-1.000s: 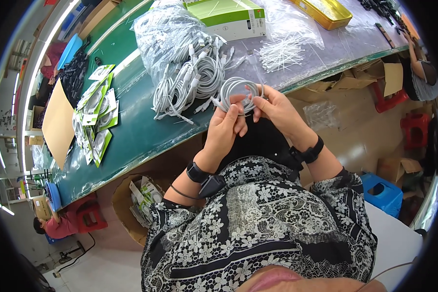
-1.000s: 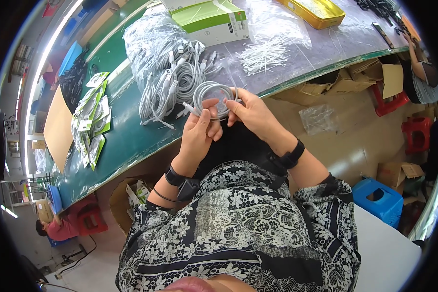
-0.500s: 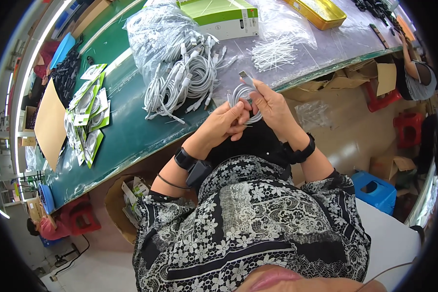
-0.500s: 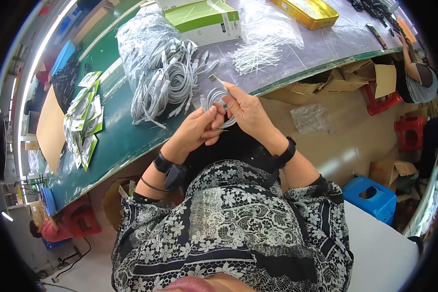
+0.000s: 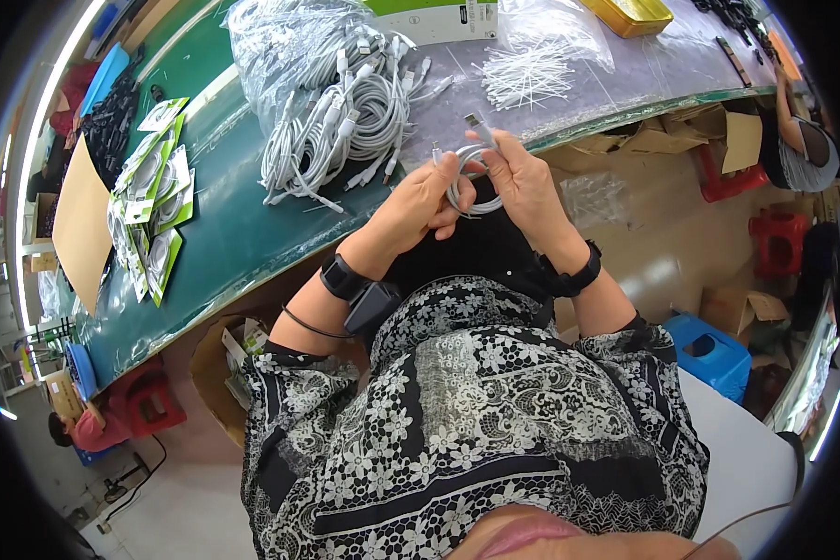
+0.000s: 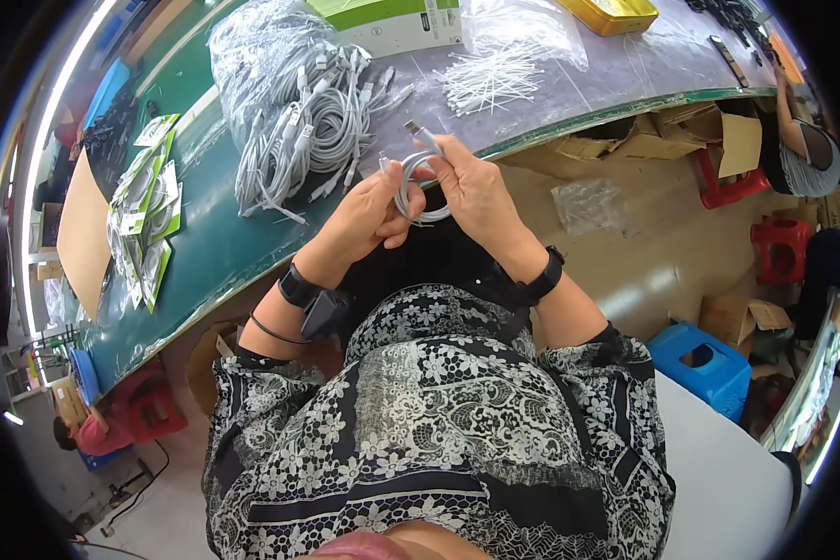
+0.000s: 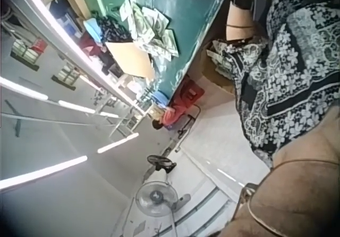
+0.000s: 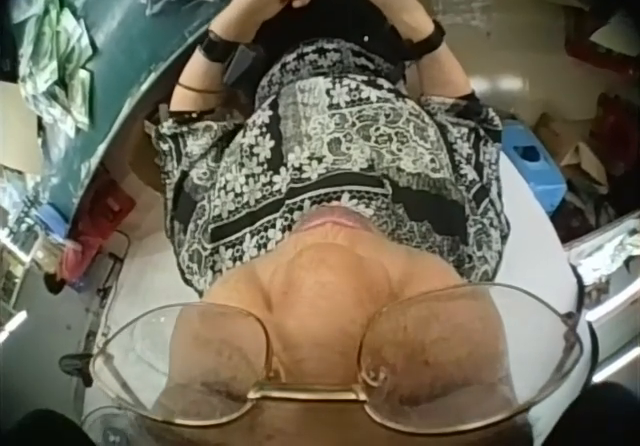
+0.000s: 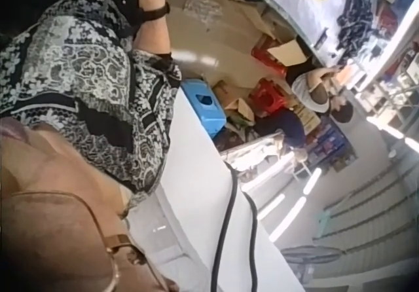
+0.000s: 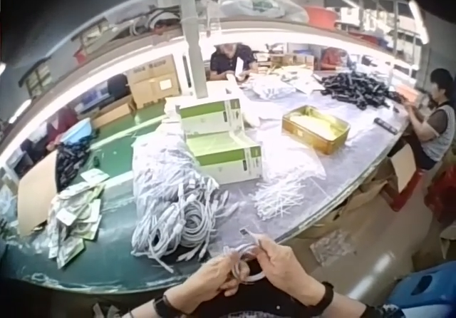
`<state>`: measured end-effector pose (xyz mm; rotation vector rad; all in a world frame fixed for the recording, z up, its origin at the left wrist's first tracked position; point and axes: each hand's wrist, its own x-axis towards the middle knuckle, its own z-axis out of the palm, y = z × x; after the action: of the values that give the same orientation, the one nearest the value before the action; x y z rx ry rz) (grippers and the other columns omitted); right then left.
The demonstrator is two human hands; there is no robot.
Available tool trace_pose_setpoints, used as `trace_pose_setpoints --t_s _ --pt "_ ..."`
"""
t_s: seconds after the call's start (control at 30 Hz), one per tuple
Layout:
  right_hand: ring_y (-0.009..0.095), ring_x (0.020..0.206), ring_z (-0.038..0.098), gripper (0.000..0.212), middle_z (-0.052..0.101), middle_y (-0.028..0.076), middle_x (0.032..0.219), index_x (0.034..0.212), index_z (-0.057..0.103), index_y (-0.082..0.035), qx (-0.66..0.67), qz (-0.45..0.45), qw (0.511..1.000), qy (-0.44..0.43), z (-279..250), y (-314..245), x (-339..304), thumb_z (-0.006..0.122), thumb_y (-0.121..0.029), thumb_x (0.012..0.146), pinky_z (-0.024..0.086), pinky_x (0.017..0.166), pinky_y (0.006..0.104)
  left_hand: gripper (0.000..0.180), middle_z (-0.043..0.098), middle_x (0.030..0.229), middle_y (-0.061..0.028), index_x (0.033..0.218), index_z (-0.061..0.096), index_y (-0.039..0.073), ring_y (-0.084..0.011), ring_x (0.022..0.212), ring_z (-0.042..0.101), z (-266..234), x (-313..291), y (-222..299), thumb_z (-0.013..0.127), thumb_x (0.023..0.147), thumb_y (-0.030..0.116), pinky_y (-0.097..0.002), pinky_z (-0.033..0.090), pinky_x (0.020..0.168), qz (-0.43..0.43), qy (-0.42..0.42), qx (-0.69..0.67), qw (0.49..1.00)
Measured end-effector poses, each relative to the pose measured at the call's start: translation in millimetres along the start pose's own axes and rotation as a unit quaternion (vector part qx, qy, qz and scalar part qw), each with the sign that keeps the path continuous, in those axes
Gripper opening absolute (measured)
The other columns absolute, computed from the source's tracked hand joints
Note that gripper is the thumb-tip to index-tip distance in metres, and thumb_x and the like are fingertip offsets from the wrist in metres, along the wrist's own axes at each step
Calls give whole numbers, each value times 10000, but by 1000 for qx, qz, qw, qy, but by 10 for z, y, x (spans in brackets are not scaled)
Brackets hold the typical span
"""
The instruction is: The person packages a cable by picking up a cable and a cardboard backing, threading a plastic tie through the backing and around the cable, and pulling the tie tight.
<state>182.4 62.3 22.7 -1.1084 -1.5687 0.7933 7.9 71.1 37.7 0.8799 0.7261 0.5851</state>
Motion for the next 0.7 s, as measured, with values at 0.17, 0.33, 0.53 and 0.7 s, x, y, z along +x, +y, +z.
trace_pose_setpoints --t_s 0.17,0.33,0.53,0.7 --pt "113 590 488 222 566 75 684 1090 584 -45 -24 4 999 -40 -53 60 -7 478 -211 987 414 553 260 261 477 718 0 1047 466 50 -52 417 323 90 42 -17 436 995 305 -210 302 366 -39 23 78 996" --pt "60 668 478 359 552 21 737 1202 559 -23 155 148 973 -84 -200 103 -5 424 -293 1007 397 561 222 176 481 727 -3 1021 426 84 -58 407 341 44 88 155 473 979 248 -209 289 354 -16 39 89 995" --pt "57 618 490 408 535 -5 774 1238 549 -14 336 261 885 -188 -578 10 38 422 -323 1004 395 555 188 172 453 695 9 939 424 86 -35 406 340 18 169 323 453 991 247 -195 261 337 4 71 214 974" --pt "54 629 505 443 568 15 886 1276 518 10 302 222 913 -161 -672 88 132 418 -326 1003 438 569 197 185 469 644 10 910 460 64 -65 437 385 148 233 404 475 979 235 -222 319 387 22 84 295 952"
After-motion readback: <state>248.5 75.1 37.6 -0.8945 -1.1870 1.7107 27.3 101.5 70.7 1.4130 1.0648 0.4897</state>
